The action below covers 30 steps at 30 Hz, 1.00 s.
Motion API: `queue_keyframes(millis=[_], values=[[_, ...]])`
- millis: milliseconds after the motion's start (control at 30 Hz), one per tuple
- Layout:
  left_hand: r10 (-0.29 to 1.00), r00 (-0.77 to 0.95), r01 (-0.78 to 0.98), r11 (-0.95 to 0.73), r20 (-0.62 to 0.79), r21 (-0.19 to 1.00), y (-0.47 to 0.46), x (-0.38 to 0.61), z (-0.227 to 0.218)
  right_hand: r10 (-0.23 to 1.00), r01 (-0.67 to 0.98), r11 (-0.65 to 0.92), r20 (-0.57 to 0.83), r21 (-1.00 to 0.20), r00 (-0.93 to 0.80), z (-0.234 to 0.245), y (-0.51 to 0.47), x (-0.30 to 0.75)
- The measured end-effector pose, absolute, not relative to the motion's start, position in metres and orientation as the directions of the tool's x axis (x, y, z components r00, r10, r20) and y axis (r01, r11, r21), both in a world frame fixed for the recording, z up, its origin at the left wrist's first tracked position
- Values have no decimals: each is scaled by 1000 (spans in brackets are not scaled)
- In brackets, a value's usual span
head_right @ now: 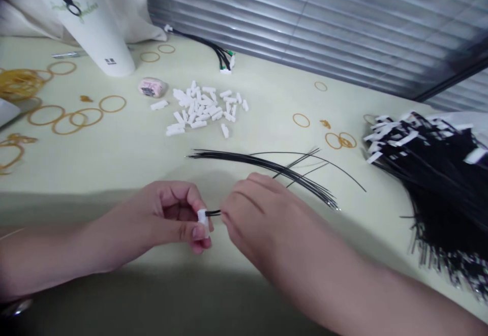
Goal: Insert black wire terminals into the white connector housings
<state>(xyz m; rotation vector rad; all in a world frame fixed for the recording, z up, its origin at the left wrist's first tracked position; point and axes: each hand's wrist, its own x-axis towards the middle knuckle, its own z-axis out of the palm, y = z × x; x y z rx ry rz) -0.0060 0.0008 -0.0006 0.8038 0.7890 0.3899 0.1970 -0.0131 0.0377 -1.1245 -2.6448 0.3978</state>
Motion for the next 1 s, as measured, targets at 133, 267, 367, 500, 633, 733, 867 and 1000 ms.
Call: queue_keyframes(millis=[133,267,367,500,633,733,867,1000], values=[[556,676,99,581,-483,808,-5,-7,-1,795,699,586,125,-409,-594,32,26,196],[559,676,228,460,-479,858,-12,-8,-1,786,701,612,186,-366,-590,10,61,174],[580,689,237,387,-435,891,-13,-8,0,766,685,629,143,-369,-627,-1,67,159],[594,698,208,367,-400,907,-13,-8,-1,793,716,592,108,-370,-600,-4,65,154],[591,713,163,383,-377,909,-15,-8,-5,825,749,547,87,-375,-558,-4,64,154],[581,719,148,407,-381,901,-15,-9,-6,836,761,531,82,-373,-542,-3,66,153],[580,723,138,409,-374,902,-15,-9,-6,834,767,531,62,-360,-549,-1,68,153],[581,724,136,409,-372,902,-14,-9,-6,820,772,553,42,-312,-570,-7,67,149]])
